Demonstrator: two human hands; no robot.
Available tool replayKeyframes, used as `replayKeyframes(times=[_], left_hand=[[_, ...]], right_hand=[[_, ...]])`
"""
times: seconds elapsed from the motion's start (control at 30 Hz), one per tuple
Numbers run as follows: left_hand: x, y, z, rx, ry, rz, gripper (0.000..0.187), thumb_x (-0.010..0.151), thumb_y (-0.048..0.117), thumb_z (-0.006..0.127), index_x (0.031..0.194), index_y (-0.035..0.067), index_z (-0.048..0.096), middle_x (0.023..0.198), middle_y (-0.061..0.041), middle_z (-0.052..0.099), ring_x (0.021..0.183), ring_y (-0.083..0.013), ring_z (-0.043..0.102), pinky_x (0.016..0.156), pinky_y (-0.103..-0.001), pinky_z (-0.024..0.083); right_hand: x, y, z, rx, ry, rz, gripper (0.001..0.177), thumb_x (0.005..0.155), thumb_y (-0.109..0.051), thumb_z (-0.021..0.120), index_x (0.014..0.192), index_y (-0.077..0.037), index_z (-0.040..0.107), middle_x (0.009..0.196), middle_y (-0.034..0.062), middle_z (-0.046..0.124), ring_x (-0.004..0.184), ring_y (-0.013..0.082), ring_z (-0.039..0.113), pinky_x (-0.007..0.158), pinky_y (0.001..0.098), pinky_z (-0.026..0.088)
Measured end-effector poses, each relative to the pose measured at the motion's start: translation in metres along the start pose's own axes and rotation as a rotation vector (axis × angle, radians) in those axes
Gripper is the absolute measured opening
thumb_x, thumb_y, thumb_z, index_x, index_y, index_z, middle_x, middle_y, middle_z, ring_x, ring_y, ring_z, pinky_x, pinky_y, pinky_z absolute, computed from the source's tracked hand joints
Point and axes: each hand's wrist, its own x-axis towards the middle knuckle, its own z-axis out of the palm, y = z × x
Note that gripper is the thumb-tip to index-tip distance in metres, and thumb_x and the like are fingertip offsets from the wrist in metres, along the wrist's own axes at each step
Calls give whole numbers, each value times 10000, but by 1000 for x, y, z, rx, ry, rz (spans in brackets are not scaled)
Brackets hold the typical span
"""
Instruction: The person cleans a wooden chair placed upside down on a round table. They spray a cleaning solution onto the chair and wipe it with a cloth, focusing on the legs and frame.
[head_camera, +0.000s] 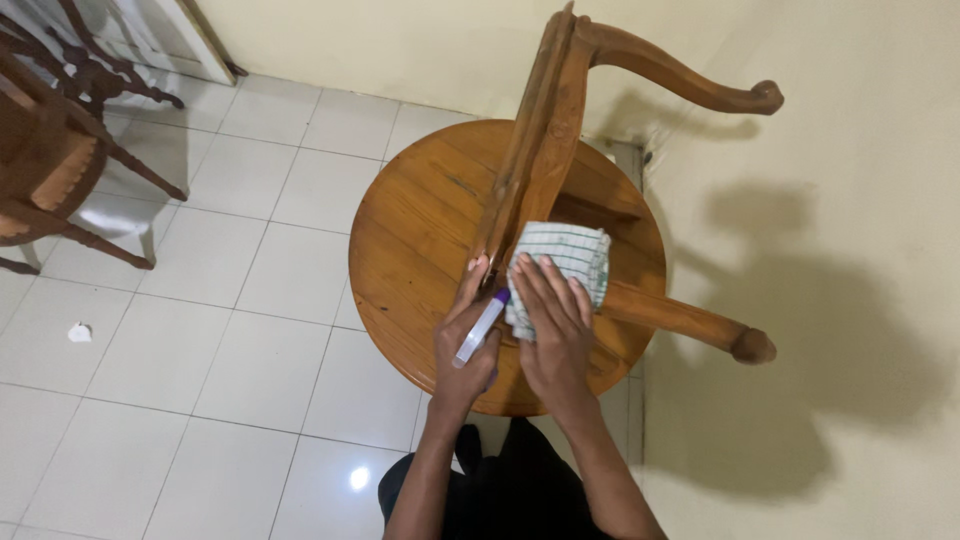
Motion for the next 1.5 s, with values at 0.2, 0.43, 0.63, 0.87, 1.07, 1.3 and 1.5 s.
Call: replayKeyframes(times=[0.2,0.43,0.63,0.87,1.07,1.3,1.5], left_hand=[[-1,-1,-4,28,-27,5,437,750,-108,519,1126,-53,736,1590,-243,454,1520,-361,411,1219,-420,379],[-1,3,-5,-23,-22,6,453,728,-108,505,1117,-67,733,1592,-252,448,1524,-379,399,1234,-439,349],[0,0,-1,-19,-13,28,418,744,-108,510,1096,-78,733,1590,-262,445,1532,-392,376,1242,-443,333],[-2,2,-2,-34,-11,12,396,771,-111,525,1109,-74,729,1591,-253,445,1526,-388,379,1230,-439,343],[-2,1,-4,-14,-31,5,387,783,-122,530,1098,-57,745,1615,-213,442,1555,-356,350,1258,-437,317],[-1,6,-6,-1,-64,-9,411,723,-117,533,1060,-53,760,1622,-212,402,1550,-349,317,1251,-443,300],[1,1,-3,18,-51,8,414,758,-114,527,1105,-60,745,1633,-225,382,1551,-366,331,1252,-441,316]], right_hand=[[-31,46,-20,-28,56,80,419,1088,-165,514,1506,-184,532,1542,44,577,1495,274,483,1277,547,298],[-61,97,-71,-154,166,270,535,1000,-61,499,1522,-177,504,1551,97,571,1522,311,442,1282,583,257],[-7,28,-14,-56,112,149,583,923,-44,584,1498,-133,531,1546,83,559,1489,263,457,1263,551,239],[12,1,-9,-59,-36,-8,601,915,40,587,1477,-172,544,1514,43,609,1473,247,500,1248,508,298],[-28,64,-49,-48,174,181,467,1035,-68,583,1483,-197,555,1520,60,594,1422,244,530,1210,439,375],[-16,68,-62,-123,129,306,410,1025,-139,621,1434,-119,605,1485,70,617,1445,278,500,1230,508,265],[29,6,-11,-134,-26,114,610,857,3,663,1449,-118,582,1504,85,603,1440,259,494,1207,503,262]])
